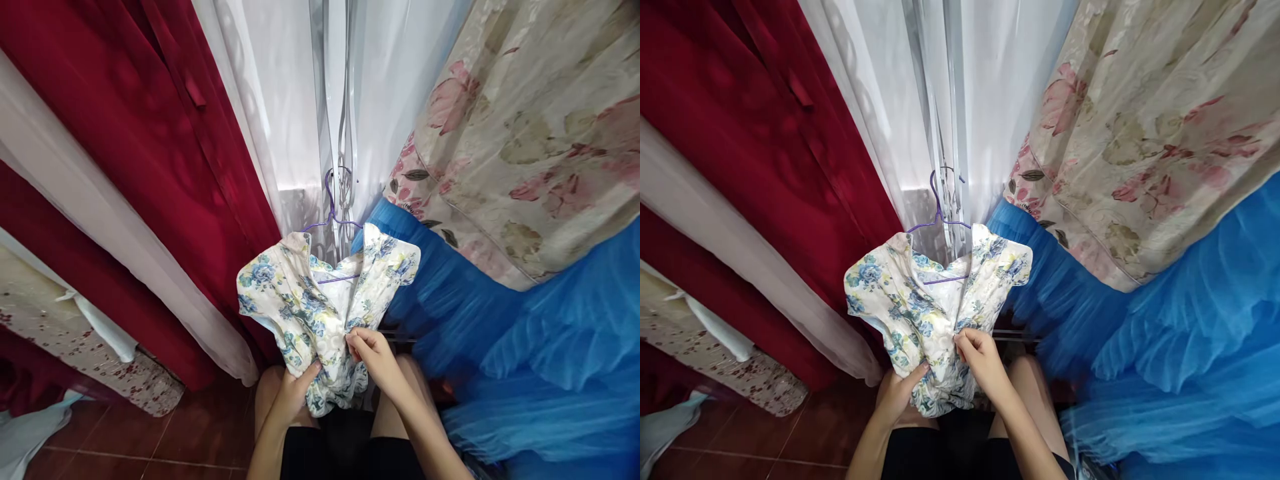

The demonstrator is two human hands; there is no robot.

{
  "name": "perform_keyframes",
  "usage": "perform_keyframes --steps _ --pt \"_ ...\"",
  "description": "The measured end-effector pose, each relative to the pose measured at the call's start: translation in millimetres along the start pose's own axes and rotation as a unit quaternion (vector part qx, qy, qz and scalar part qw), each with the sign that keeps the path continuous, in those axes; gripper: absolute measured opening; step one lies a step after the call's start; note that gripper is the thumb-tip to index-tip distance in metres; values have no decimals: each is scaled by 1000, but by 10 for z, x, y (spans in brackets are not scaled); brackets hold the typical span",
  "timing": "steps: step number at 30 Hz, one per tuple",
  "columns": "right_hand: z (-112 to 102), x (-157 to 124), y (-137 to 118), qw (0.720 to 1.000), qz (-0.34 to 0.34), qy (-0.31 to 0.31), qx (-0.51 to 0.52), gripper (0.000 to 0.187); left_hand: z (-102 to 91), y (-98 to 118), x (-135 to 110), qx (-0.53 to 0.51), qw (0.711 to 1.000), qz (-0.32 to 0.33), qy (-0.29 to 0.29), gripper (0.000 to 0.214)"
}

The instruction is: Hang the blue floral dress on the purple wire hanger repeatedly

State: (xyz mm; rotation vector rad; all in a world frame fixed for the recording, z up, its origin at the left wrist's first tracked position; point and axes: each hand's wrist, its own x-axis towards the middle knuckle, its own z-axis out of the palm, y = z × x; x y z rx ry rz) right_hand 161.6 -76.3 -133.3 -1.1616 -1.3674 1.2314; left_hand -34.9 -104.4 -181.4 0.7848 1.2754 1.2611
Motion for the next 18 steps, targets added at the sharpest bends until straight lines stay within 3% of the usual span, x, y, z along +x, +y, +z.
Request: perform_keyframes --steps 3,5,6,8,10,12,15,18 --pt "-3 -49 -9 1000 6 21 4 37 18 -77 17 21 981 134 139 56" --pt "11 -100 -17 1000 8 24 0 37 68 -119 2 57 931 268 239 51" --pt "23 -124 -23 1000 12 21 3 36 107 -135 -14 90 907 324 254 46" --pt "58 -164 -40 999 24 12 22 35 217 -155 -56 170 888 384 189 36" --pt "101 -186 -55 998 38 1 55 34 355 -160 -85 224 891 388 73 28" --pt "144 -197 -59 995 54 -6 86 32 492 -153 -83 236 900 366 9 26" --pt "193 -205 -41 990 76 -3 116 33 633 -131 -40 224 919 325 -4 18" --pt "224 -208 -4 984 90 11 152 35 673 -100 -10 220 920 324 -11 10"
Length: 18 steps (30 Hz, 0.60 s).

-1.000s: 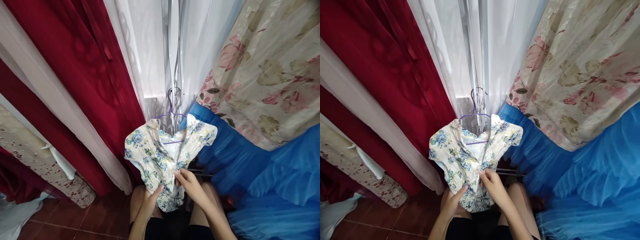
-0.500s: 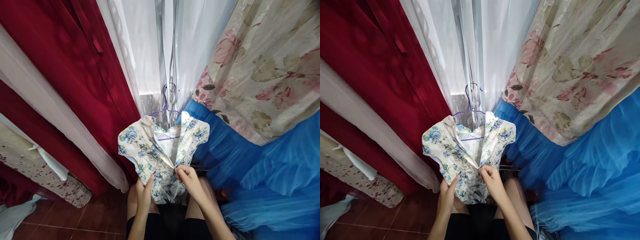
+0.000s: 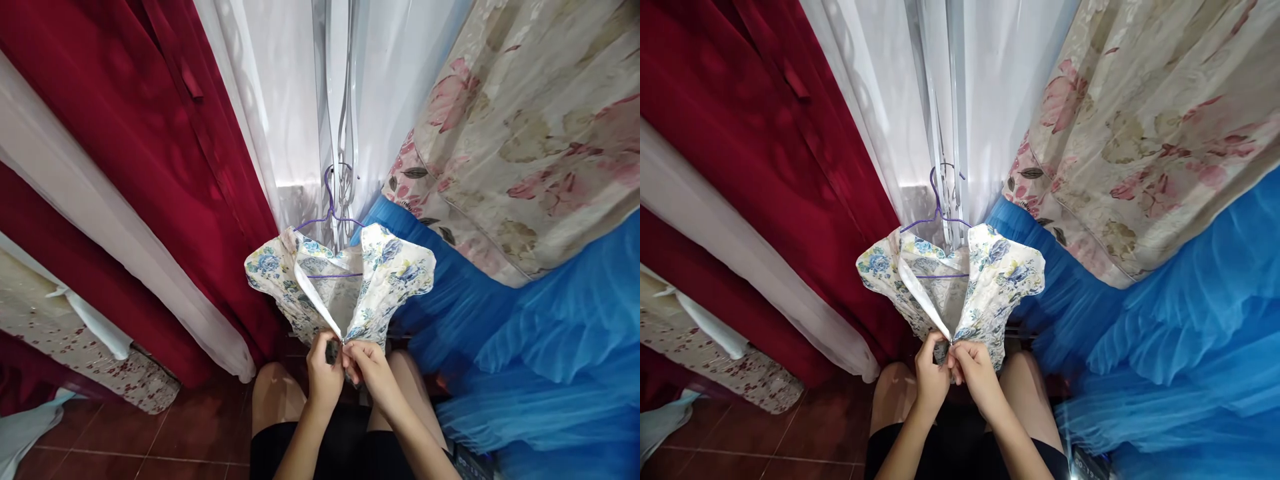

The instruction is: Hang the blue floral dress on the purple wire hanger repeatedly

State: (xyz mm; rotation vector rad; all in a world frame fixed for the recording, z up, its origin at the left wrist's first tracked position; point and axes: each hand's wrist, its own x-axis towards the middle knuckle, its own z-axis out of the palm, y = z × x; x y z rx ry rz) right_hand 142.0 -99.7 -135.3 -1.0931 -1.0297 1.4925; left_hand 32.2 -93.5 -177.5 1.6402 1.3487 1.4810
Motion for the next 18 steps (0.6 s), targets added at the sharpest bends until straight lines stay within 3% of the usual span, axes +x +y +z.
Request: perform_keyframes --steps 7,14,18 --pt "36 15 55 997 52 -24 58 32 -80 7 -27 -6 1000 30 -4 10" --pt "87 -23 33 1000 18 -2 -22 36 -99 -60 -33 5 999 49 15 9" --pt "122 -71 106 999 5 37 -7 36 -76 -61 -30 8 998 57 31 9"
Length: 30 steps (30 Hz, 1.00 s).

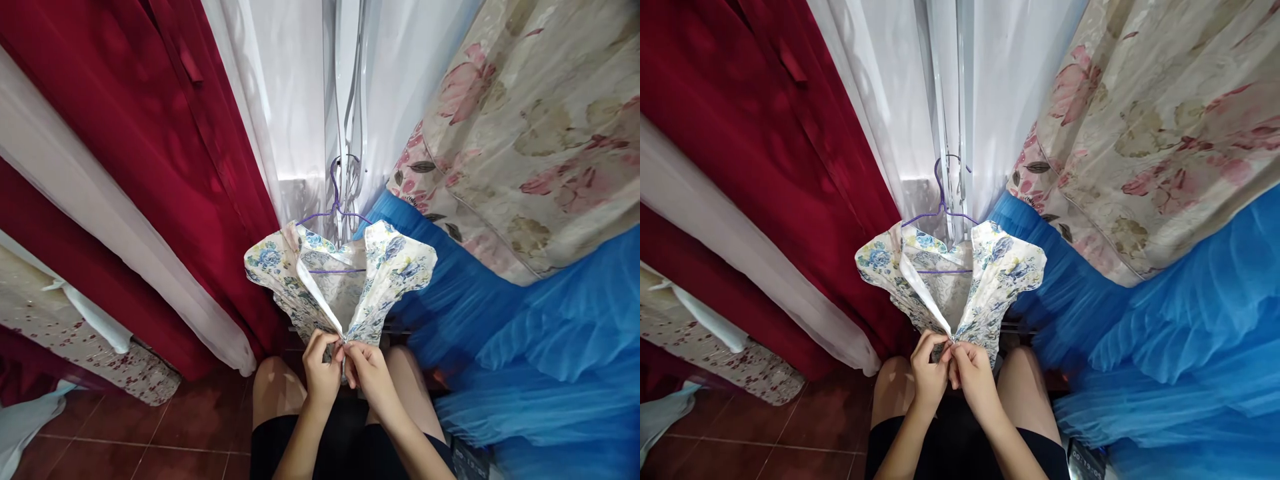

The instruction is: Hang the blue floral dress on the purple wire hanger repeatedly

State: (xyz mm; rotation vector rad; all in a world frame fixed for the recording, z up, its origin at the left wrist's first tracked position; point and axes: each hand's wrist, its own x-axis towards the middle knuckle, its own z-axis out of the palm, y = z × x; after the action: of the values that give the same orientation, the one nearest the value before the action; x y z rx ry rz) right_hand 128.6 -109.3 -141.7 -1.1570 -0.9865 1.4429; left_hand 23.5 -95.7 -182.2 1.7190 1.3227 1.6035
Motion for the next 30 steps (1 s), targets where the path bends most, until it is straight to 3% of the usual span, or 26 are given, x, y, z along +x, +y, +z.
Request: perform_keyframes --steps 4,9,15,21,24,27,30 --pt "22 -43 72 997 -17 65 41 34 25 46 -29 -6 1000 -2 -15 9" --pt "48 -44 -66 997 -19 56 48 32 29 89 -37 -7 1000 -15 -23 14" --pt "112 217 -613 998 -41 38 35 32 2 115 17 -9 999 -16 -51 14" --pt "222 653 -1429 990 -108 -62 64 34 -60 151 36 -3 997 -18 -75 11" --pt "201 765 -1760 983 -137 -74 92 26 -39 173 -38 6 993 -20 -113 11" --pt "139 760 -1866 980 -158 -62 101 24 -12 197 -92 -10 987 -31 -159 13" --pt "91 690 -1775 983 -169 -53 53 27 -71 274 88 -15 987 -28 -157 8"
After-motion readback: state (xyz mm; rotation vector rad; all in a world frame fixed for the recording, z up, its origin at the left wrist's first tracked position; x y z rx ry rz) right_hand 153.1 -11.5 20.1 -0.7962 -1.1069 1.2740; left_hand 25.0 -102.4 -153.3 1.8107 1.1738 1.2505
